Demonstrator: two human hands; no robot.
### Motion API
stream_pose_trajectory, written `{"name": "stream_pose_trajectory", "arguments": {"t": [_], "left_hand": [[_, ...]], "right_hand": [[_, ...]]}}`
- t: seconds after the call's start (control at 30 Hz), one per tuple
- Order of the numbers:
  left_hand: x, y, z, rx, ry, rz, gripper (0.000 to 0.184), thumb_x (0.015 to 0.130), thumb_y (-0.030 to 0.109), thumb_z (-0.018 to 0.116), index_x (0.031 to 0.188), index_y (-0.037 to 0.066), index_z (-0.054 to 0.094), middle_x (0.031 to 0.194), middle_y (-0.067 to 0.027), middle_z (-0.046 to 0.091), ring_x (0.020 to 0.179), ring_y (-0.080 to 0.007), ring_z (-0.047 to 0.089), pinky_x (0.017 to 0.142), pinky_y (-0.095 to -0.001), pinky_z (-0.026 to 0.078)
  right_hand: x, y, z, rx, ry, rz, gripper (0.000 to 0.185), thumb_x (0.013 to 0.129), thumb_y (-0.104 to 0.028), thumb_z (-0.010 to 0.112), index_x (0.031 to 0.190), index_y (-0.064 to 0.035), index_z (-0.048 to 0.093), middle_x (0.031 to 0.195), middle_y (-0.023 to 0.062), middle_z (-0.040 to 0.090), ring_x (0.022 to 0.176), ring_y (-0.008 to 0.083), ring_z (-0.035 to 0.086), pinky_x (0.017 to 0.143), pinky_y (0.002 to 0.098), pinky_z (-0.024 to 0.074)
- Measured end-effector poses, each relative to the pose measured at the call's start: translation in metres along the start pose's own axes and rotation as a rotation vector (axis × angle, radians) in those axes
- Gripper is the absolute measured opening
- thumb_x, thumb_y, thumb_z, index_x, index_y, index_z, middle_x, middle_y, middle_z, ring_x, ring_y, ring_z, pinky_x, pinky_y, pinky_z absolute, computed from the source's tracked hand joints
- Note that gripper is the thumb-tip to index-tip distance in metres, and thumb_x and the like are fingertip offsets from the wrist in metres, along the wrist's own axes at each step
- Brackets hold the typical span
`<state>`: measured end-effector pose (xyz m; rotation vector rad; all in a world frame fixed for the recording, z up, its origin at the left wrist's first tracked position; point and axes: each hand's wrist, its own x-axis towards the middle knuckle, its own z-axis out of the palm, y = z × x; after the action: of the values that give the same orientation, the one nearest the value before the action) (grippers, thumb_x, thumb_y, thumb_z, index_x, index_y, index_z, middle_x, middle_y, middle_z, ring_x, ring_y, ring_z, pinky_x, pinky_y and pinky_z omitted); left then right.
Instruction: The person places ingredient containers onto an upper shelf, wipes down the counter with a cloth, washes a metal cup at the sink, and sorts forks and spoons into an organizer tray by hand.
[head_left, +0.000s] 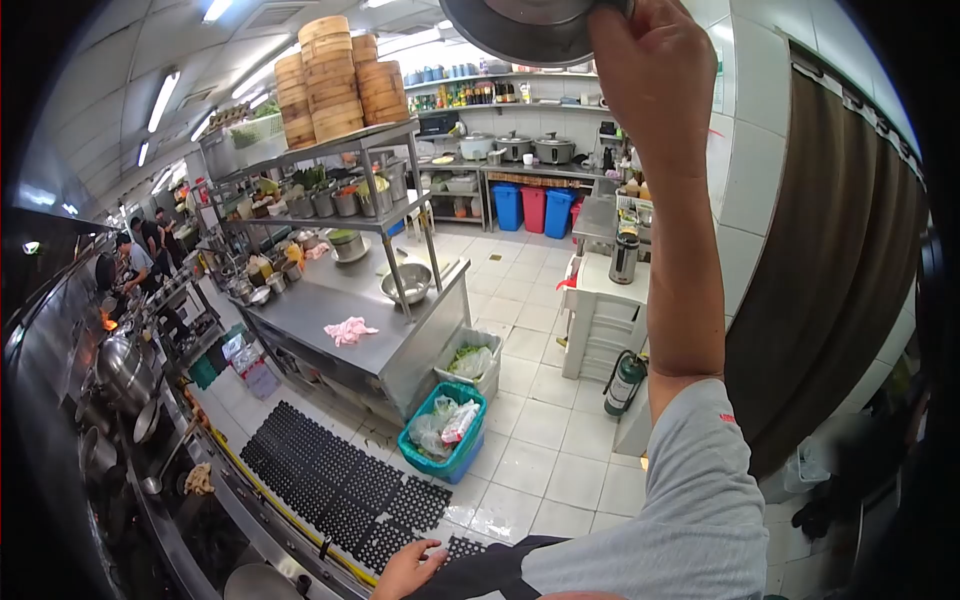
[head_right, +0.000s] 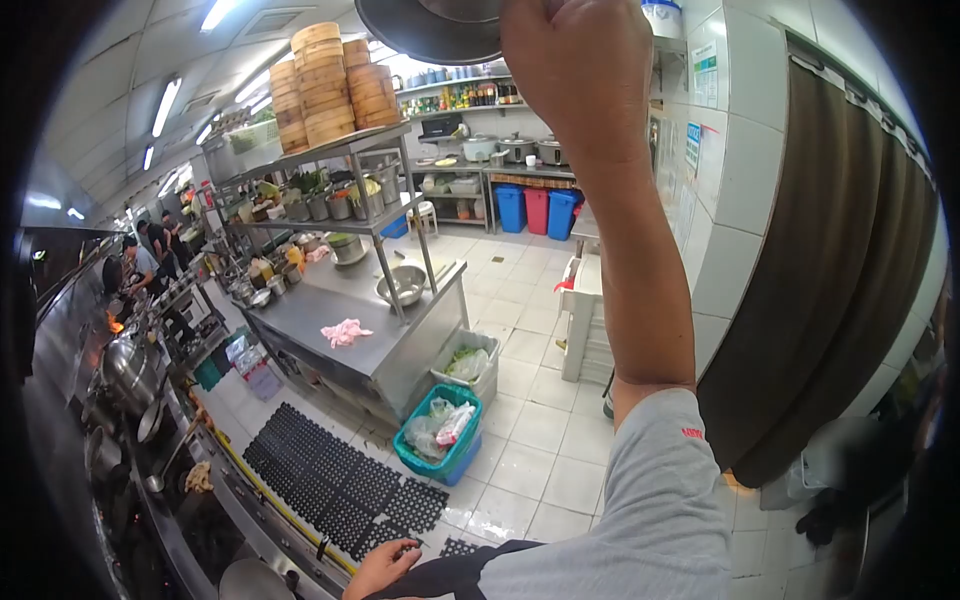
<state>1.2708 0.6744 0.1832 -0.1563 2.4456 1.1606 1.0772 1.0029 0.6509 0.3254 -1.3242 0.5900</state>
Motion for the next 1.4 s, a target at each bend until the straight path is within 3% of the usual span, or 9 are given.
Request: {"name": "stream_pose_trajectory", "arguments": {"t": [0.03,0.1,0.17,0.2,0.33,0.53,0.6,0.93,1.4], "left_hand": [[0.0,0.004,-0.002,0.059,-0.03,0.017,0.055,0.105,0.048,0.056,0.145,0.011,0.065,0.147,-0.0265,0.061,0.134,-0.0442,0.059,0.116,-0.0494,0.043],[0.006,-0.003,0.0,0.054,-0.032,0.034,0.056,0.106,0.046,0.054,0.142,0.005,0.066,0.146,-0.0278,0.062,0.132,-0.0444,0.06,0.114,-0.0501,0.044],[0.02,-0.026,0.009,-0.007,0.024,0.087,0.047,0.1,0.041,0.07,0.13,0.005,0.072,0.1,-0.0151,0.075,0.084,-0.0195,0.071,0.078,-0.0323,0.056],[0.029,-0.045,0.017,-0.033,0.081,0.181,0.045,0.1,0.04,0.07,0.128,0.005,0.073,0.097,-0.0139,0.075,0.083,-0.0188,0.07,0.078,-0.0322,0.056],[0.016,-0.024,0.01,-0.064,0.026,0.111,0.048,0.1,0.042,0.069,0.126,0.001,0.073,0.117,-0.0255,0.073,0.103,-0.0343,0.075,0.091,-0.04,0.057],[0.012,-0.029,0.015,-0.058,0.052,0.107,0.047,0.101,0.044,0.068,0.127,0.005,0.074,0.116,-0.0245,0.073,0.102,-0.0342,0.074,0.091,-0.0402,0.057],[0.01,-0.03,0.015,-0.068,0.057,0.087,0.047,0.101,0.044,0.068,0.127,0.005,0.074,0.116,-0.024,0.073,0.102,-0.034,0.074,0.091,-0.0401,0.057],[0.013,-0.029,0.013,-0.083,-0.019,0.022,0.05,0.102,0.045,0.067,0.129,0.004,0.072,0.117,-0.0227,0.075,0.1,-0.0304,0.076,0.089,-0.0381,0.058],[0.023,-0.024,0.017,-0.064,0.034,0.089,0.046,0.101,0.041,0.067,0.126,0.004,0.074,0.115,-0.0219,0.075,0.1,-0.0319,0.075,0.089,-0.038,0.058]], "right_hand": [[0.006,-0.004,-0.002,0.003,0.009,-0.006,0.018,0.086,-0.007,0.061,0.074,0.0056,0.058,0.075,0.0184,0.062,0.067,0.0298,0.061,0.063,0.0465,0.0474],[0.011,-0.009,-0.004,-0.068,-0.003,0.024,0.018,0.086,-0.007,0.062,0.074,0.0054,0.059,0.076,0.0176,0.063,0.067,0.0282,0.061,0.063,0.0458,0.0481],[0.011,-0.011,-0.003,-0.029,-0.011,0.025,0.018,0.086,-0.008,0.062,0.074,0.0052,0.059,0.074,0.017,0.063,0.066,0.0268,0.061,0.062,0.0447,0.0482],[0.008,-0.012,-0.001,0.009,-0.02,0.03,0.018,0.086,-0.008,0.062,0.074,0.0049,0.059,0.073,0.0164,0.063,0.064,0.0253,0.06,0.061,0.0436,0.0482],[-0.006,-0.014,0.005,0.048,-0.081,0.094,0.02,0.086,-0.01,0.063,0.073,0.0048,0.059,0.068,0.0155,0.061,0.061,0.0233,0.059,0.059,0.0418,0.0479],[-0.021,-0.024,0.005,0.082,-0.207,0.246,0.021,0.086,-0.011,0.063,0.072,0.0055,0.059,0.065,0.0148,0.059,0.061,0.0223,0.058,0.058,0.0414,0.0473],[-0.022,-0.018,0.005,0.025,-0.21,0.087,0.023,0.085,-0.01,0.063,0.07,0.0065,0.058,0.067,0.0164,0.06,0.063,0.023,0.059,0.06,0.0419,0.0479],[-0.007,-0.031,0.001,0.122,-0.136,-0.059,0.024,0.084,-0.008,0.062,0.066,0.0062,0.057,0.069,0.0175,0.061,0.064,0.0249,0.061,0.06,0.0426,0.0479],[-0.021,-0.049,0.0,0.095,-0.427,0.125,0.03,0.09,-0.016,0.07,0.067,0.004,0.066,0.055,0.0111,0.063,0.049,0.0162,0.06,0.048,0.036,0.0465]]}}
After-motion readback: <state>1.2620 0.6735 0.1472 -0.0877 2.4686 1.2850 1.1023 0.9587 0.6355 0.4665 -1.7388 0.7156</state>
